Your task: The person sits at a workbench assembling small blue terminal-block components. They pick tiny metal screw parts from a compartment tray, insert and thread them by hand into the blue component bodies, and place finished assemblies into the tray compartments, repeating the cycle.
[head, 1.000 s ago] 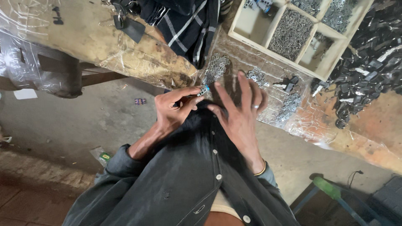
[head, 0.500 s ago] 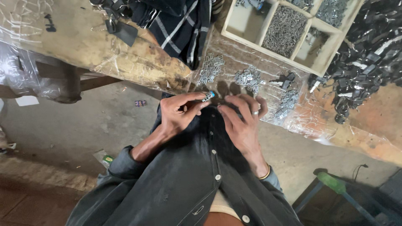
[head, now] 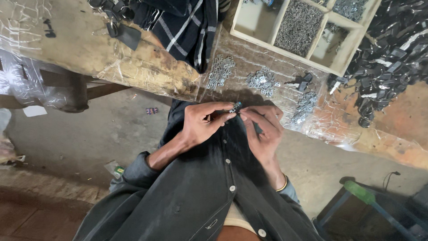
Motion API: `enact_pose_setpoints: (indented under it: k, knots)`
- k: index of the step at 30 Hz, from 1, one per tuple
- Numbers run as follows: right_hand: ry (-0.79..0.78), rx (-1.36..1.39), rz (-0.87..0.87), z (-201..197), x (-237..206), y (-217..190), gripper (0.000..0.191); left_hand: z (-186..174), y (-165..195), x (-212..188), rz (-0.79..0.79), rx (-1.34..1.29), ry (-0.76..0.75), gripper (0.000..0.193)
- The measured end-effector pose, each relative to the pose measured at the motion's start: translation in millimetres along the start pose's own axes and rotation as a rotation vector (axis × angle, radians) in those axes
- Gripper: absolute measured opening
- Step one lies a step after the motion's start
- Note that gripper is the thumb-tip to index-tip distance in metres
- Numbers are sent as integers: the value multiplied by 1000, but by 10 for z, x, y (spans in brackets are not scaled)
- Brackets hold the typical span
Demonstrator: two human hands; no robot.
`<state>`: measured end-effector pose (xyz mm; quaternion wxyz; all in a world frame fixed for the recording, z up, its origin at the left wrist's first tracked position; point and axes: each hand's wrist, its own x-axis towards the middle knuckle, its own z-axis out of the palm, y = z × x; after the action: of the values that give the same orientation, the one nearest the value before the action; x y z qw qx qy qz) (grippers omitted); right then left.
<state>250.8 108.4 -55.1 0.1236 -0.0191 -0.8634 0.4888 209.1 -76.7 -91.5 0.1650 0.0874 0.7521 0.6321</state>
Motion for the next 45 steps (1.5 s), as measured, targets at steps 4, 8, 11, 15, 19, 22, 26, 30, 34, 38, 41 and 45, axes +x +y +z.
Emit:
enact_pose_setpoints:
  k: [4, 8, 11, 15, 19, 22, 26, 30, 34, 38, 41, 45]
  knots:
    - [43, 149, 165, 74, -31, 15, 22, -19, 21, 5, 110, 90, 8, 26]
    - [45, 2, 82, 54, -41, 22, 25, -29, 49, 12, 299, 254, 14, 23]
    - [-73, -136, 36, -66, -51, 42, 22, -36, 67, 17, 404, 320, -1, 21]
    - [-177, 90, 575, -321, -75, 121, 23, 38, 86, 29, 312, 241, -44, 20]
    - [130, -487, 192, -501, -52, 269, 29, 63, 94, 37, 299, 198, -40, 22]
    - [94, -621, 170, -547, -97, 310, 35, 68, 94, 36, 264, 140, -35, 24]
    - [-34, -506, 50, -564, -208, 309, 39, 57, 90, 22, 211, 128, -46, 24]
    - [21, -437, 26, -538, -257, 374, 60, 39, 68, 21, 214, 112, -36, 23]
    - [5, -486, -41, -533, -341, 417, 51, 38, 53, 6, 91, 58, -53, 23]
    - [3, -499, -173, -503, -410, 451, 30, 49, 38, 8, 98, 36, -41, 23]
    - [14, -338, -197, -490, -407, 446, 29, 38, 25, 16, 99, 35, -39, 24]
    - [74, -74, -146, -376, -328, 359, 26, 68, 12, 10, 71, 2, -29, 24]
